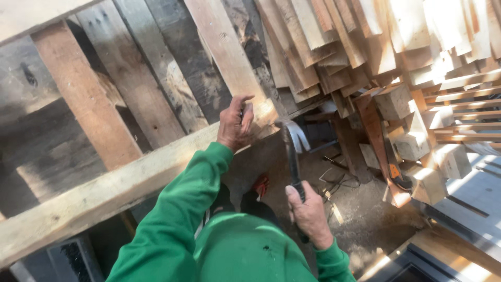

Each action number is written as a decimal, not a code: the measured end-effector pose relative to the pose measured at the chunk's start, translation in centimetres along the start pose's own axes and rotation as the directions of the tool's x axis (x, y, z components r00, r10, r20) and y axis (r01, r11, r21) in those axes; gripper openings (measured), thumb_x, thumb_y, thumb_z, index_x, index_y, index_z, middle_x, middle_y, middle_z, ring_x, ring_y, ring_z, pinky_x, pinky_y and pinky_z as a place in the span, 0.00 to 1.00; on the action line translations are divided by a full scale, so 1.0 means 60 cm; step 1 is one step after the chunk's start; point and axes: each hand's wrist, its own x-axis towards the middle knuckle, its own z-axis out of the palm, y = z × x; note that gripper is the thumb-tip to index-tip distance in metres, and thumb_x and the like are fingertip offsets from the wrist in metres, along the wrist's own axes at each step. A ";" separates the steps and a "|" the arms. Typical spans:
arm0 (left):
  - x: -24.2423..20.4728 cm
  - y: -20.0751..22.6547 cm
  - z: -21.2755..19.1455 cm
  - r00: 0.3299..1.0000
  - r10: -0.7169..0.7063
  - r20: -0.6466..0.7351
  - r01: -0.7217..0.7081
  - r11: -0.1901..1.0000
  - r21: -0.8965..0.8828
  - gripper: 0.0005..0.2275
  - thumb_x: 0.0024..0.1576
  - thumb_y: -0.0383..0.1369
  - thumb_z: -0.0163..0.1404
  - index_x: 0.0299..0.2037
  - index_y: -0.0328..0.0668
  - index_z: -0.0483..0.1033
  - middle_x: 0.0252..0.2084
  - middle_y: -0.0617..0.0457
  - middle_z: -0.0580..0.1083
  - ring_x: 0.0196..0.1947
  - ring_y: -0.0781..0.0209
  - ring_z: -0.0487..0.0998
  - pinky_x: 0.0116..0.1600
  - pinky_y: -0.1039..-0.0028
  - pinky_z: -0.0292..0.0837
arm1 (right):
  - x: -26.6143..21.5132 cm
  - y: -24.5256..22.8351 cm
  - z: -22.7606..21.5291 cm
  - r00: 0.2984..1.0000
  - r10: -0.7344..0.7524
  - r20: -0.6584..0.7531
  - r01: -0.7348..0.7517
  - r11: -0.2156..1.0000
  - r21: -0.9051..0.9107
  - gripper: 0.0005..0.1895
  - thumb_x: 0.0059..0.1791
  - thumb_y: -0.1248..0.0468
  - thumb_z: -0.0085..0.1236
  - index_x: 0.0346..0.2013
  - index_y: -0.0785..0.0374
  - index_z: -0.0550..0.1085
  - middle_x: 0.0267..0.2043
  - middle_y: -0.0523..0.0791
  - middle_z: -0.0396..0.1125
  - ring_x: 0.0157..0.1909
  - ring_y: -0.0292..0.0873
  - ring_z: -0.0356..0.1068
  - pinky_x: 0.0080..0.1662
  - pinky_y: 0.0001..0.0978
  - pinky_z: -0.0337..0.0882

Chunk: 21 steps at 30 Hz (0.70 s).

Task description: The person assembles a wooden pallet by hammering nails into wooden planks. They repeatedly pick up nails from a container, position them on the planks, and hammer them in. The person also places additional wooden planks onto the pallet structure.

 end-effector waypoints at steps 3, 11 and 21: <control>0.018 -0.013 -0.005 0.989 0.098 -0.114 -0.090 0.993 0.071 0.08 0.66 0.25 0.49 0.53 0.39 0.72 0.26 0.55 0.69 0.25 0.69 0.70 0.32 0.75 0.70 | -0.004 -0.014 -0.033 0.978 -0.203 -0.047 0.208 0.954 0.215 0.12 0.54 0.61 0.50 0.42 0.70 0.70 0.27 0.48 0.65 0.22 0.40 0.66 0.25 0.32 0.68; 0.004 -0.012 0.007 0.948 0.007 -0.318 -0.029 0.997 -0.065 0.05 0.67 0.29 0.51 0.49 0.37 0.72 0.30 0.53 0.75 0.29 0.68 0.75 0.36 0.75 0.73 | -0.012 -0.060 -0.059 0.821 -0.565 -0.076 0.570 0.814 0.112 0.12 0.53 0.56 0.58 0.40 0.62 0.72 0.32 0.45 0.71 0.28 0.42 0.71 0.34 0.41 0.74; 0.000 -0.005 0.007 0.924 0.019 -0.382 -0.013 1.000 0.018 0.04 0.67 0.30 0.50 0.47 0.38 0.72 0.26 0.53 0.72 0.26 0.68 0.73 0.35 0.74 0.72 | -0.008 -0.057 -0.222 0.436 -0.892 -0.120 0.825 0.342 0.450 0.32 0.49 0.34 0.51 0.51 0.58 0.71 0.35 0.46 0.71 0.35 0.45 0.73 0.45 0.44 0.77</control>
